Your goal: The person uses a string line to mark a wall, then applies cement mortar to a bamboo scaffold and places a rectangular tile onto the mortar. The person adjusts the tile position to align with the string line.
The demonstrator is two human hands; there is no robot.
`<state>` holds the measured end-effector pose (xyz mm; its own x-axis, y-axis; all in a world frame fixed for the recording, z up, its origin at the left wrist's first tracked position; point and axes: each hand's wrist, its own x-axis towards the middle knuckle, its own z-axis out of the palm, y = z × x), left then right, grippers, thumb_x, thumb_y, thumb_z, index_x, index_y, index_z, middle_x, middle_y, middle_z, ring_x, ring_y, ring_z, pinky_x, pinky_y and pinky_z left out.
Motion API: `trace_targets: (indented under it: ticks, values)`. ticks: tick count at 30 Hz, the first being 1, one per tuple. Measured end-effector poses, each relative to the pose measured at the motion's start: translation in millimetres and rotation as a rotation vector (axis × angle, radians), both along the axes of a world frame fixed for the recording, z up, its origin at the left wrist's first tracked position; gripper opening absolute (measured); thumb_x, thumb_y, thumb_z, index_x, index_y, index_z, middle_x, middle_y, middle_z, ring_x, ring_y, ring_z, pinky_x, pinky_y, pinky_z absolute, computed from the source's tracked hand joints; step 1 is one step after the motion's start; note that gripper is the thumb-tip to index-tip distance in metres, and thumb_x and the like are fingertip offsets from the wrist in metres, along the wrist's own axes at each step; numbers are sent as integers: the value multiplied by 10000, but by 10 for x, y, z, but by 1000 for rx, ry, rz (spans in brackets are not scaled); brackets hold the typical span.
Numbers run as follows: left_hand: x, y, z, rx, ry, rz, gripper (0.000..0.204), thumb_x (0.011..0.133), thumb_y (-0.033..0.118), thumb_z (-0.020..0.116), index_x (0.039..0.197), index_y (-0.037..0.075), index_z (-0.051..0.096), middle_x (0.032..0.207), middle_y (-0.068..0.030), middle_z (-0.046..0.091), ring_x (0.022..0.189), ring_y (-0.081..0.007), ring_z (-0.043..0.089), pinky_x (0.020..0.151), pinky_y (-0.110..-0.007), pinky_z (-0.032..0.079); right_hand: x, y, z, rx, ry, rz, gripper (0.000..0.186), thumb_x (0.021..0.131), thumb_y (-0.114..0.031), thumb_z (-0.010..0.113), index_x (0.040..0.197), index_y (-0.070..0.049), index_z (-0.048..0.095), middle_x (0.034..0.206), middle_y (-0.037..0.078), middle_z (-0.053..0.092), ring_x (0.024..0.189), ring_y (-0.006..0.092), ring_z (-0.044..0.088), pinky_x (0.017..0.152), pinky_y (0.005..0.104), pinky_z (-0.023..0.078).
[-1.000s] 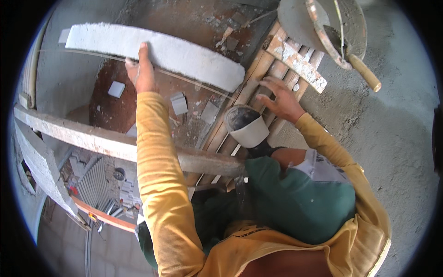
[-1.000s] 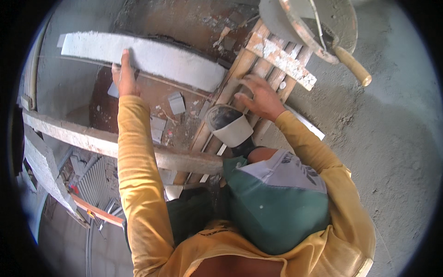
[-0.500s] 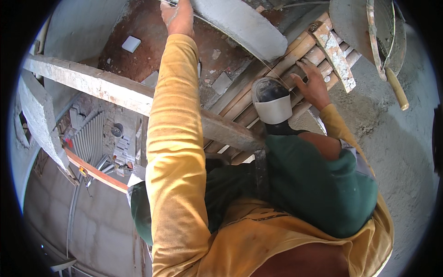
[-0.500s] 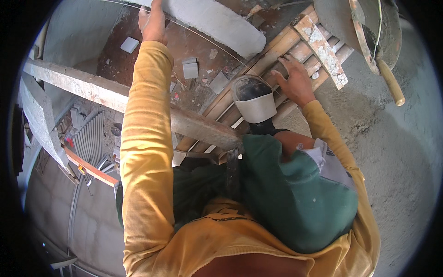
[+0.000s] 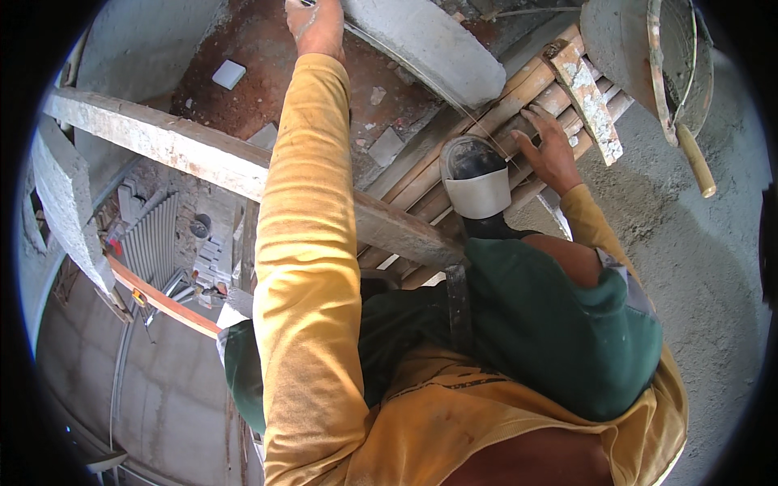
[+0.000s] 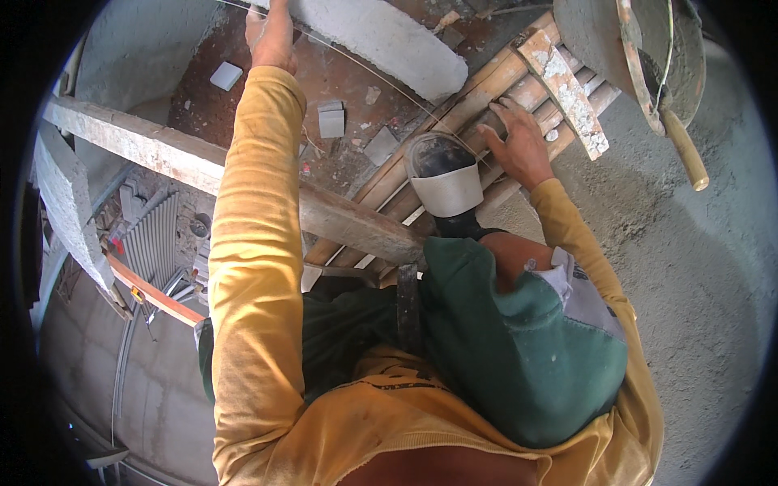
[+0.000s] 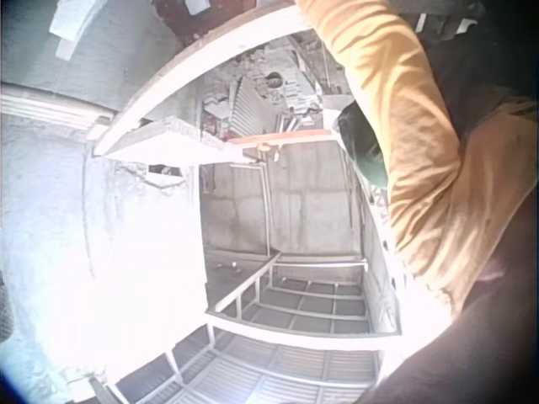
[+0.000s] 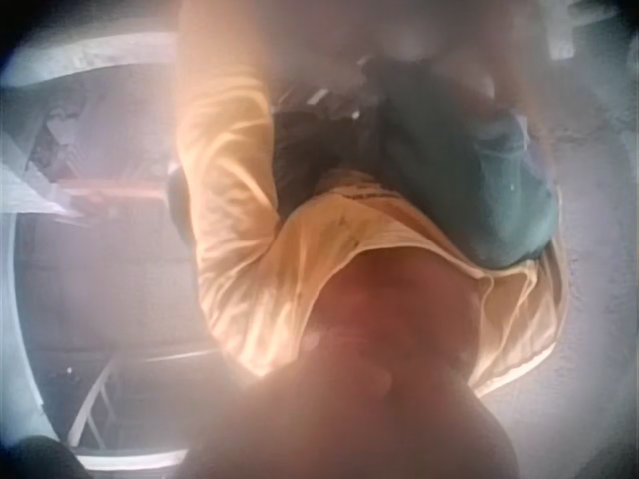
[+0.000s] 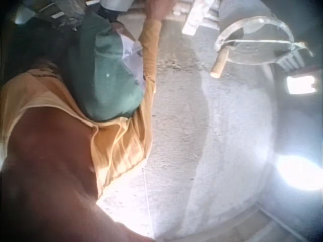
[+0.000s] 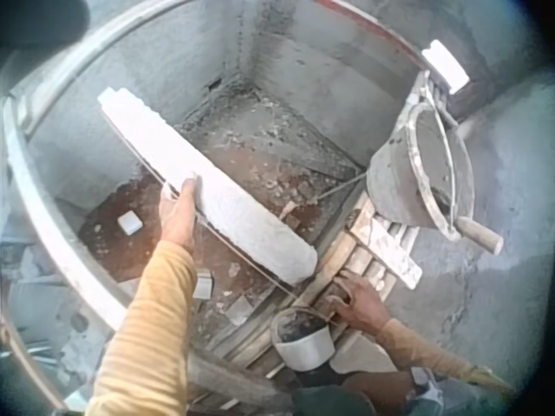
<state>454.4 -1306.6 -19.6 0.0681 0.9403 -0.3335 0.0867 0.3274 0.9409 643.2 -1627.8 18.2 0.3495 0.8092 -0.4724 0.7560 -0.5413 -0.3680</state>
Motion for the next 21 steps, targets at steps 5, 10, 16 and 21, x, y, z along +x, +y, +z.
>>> trace_targets:
  ticks: [5, 10, 16, 21]
  values:
    - [1, -22, 48, -15, -11, -12, 507, 884, 267, 645, 1276, -30, 523, 1205, -125, 613, 1101, -216, 563, 953, -334, 425, 2, 5, 11, 3, 8, 3, 512, 891, -364, 629, 1285, -43, 572, 1354, 212, 515, 1280, 368, 449, 1095, 420, 325]
    - [16, -21, 55, -10, 17, 9, 509, 881, 268, 650, 1277, -26, 523, 1208, -128, 612, 1107, -226, 562, 962, -334, 420, 7, -4, -4, 16, -7, 10, 497, 889, -355, 633, 1275, -45, 583, 1346, 210, 522, 1274, 362, 456, 1087, 425, 333]
    - [26, -51, -76, 18, 102, 30, 772, 842, 324, 690, 1378, -110, 342, 1327, -227, 506, 1211, -283, 503, 1028, -350, 380, 22, -5, -26, 17, -29, 32, 484, 887, -348, 639, 1266, -52, 586, 1347, 201, 522, 1274, 364, 456, 1083, 425, 341]
    - [68, -3, -201, -14, 273, 37, 680, 893, 278, 623, 1398, -93, 360, 1381, -217, 482, 1221, -285, 512, 1028, -358, 390, 3, -23, 9, -20, -13, 1, 520, 893, -377, 611, 1294, -51, 559, 1372, 195, 497, 1281, 364, 444, 1094, 441, 321]
